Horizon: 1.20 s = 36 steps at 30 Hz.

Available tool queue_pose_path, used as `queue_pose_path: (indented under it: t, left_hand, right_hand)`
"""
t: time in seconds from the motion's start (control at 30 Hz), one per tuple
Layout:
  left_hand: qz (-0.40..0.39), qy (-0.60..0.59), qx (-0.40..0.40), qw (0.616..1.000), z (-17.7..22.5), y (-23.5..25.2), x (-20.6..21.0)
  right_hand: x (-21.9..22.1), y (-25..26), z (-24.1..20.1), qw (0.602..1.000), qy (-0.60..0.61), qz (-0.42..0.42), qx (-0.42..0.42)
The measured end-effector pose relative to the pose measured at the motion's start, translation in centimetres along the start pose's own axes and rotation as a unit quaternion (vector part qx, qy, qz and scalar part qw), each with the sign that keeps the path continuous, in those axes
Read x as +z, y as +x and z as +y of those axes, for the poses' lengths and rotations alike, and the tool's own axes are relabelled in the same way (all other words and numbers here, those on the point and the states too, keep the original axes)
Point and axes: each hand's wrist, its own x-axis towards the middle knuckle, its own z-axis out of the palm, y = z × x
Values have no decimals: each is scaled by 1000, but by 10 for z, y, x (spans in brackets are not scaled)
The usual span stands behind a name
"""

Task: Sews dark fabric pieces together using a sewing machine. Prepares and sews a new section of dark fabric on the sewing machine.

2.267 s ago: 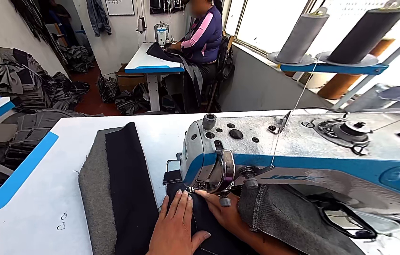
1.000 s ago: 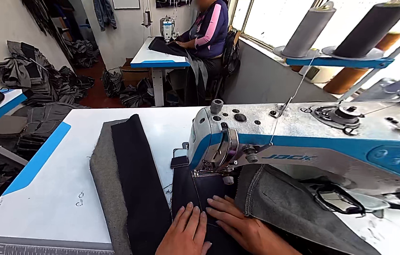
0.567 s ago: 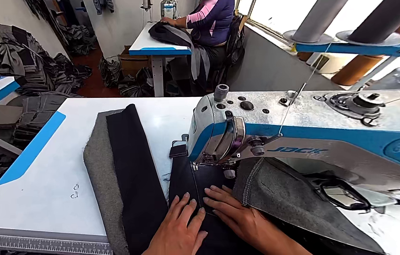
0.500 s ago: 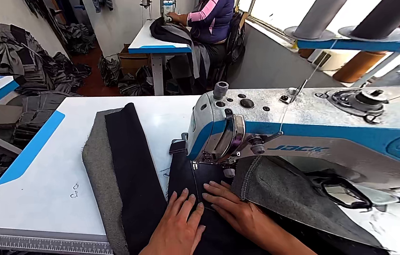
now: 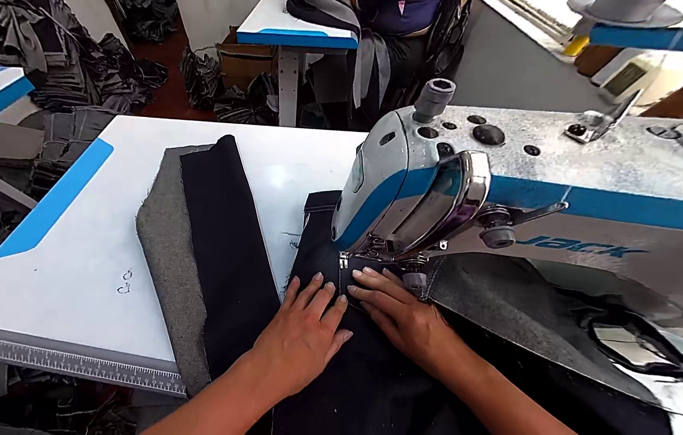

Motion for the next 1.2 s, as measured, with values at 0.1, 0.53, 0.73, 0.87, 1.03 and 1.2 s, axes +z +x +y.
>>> queue_pose_path:
  t: [0.1, 0.53, 0.73, 0.87, 1.03, 1.2]
  left_hand:
    - [-5, 4, 4, 1000, -8, 12, -3]
    - [-8, 9, 15, 1000, -15, 14, -1]
    - [-19, -8, 6, 1000, -20, 26, -3]
    - [11, -31, 16, 999, -27, 29, -1]
    - [16, -30, 18, 999, -31, 32, -1]
    - [24, -21, 23, 999, -33, 32, 0]
  right_hand:
    - [0, 12, 6, 1000, -3, 4, 1]
    - [-1, 17, 7, 1000, -11, 1, 11]
    - [-1, 24, 16, 999, -17, -15, 45]
    - [0, 29, 20, 998, -25, -10, 55]
    - [0, 30, 22, 995, -14, -34, 91]
    - [-1, 32, 20, 993, -9, -43, 109]
